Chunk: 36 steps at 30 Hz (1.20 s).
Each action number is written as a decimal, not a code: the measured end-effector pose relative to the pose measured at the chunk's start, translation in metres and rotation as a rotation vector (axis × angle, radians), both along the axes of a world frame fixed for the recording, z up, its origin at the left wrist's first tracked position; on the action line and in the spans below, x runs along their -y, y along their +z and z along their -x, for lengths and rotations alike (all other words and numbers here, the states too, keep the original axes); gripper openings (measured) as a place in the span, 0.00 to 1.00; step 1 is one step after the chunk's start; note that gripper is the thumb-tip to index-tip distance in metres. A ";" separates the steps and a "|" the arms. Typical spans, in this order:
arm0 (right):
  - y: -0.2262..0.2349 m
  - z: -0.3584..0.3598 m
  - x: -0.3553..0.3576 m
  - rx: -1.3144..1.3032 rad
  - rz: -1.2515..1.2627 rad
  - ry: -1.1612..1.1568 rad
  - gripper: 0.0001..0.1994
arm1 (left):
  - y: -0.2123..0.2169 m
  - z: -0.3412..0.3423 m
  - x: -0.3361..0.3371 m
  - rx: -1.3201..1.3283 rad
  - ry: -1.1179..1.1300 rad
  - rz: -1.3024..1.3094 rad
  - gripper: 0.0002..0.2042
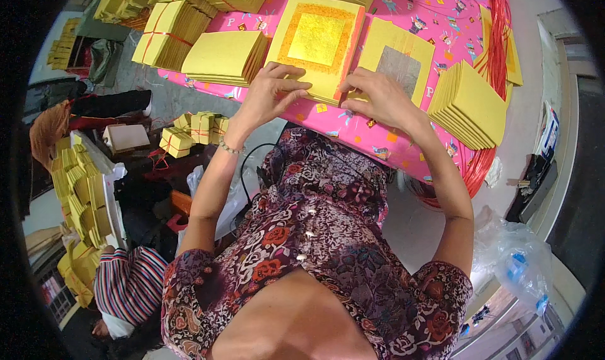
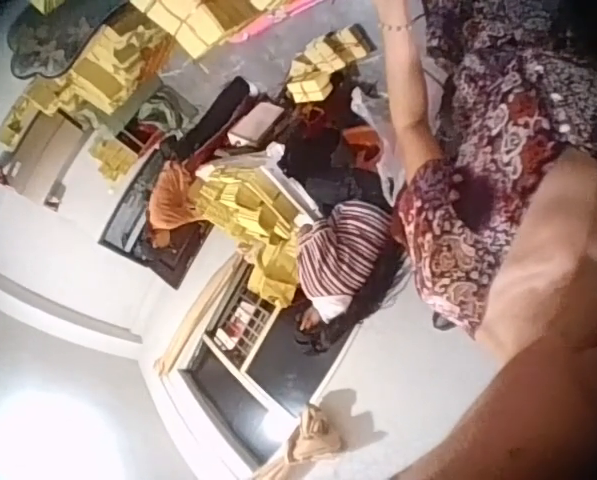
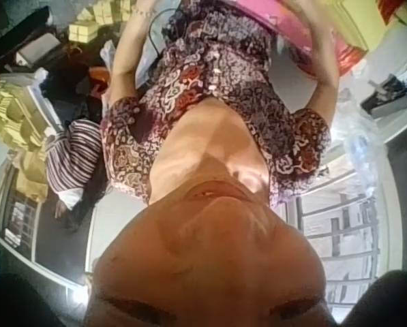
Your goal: Sorting and stacking sheets of yellow joss paper with gold leaf decoration.
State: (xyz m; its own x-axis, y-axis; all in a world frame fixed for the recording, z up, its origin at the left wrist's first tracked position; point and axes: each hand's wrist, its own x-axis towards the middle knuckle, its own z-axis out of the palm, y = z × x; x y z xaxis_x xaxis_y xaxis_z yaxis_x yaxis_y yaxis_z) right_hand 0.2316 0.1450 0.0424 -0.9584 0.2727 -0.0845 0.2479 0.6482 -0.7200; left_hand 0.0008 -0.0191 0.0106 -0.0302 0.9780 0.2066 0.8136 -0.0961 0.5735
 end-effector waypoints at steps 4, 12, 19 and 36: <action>-0.007 -0.003 0.005 -0.032 -0.087 -0.012 0.14 | 0.002 0.000 0.000 -0.001 0.003 0.005 0.09; -0.003 -0.002 0.011 -0.077 -0.097 -0.026 0.14 | 0.001 0.002 -0.002 0.007 0.001 0.012 0.09; -0.005 -0.001 0.011 -0.070 -0.156 -0.015 0.14 | 0.003 0.001 -0.002 0.027 0.011 0.016 0.09; -0.007 0.000 0.017 -0.106 -0.203 -0.028 0.13 | -0.001 0.001 -0.002 0.025 0.022 -0.002 0.09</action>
State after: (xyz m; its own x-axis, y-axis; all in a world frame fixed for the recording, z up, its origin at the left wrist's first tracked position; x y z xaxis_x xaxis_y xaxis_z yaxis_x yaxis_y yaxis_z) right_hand 0.2320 0.1279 0.0355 -0.9508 0.3003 0.0755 0.1976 0.7762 -0.5987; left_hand -0.0003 -0.0171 0.0097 -0.0571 0.9765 0.2079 0.8008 -0.0796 0.5937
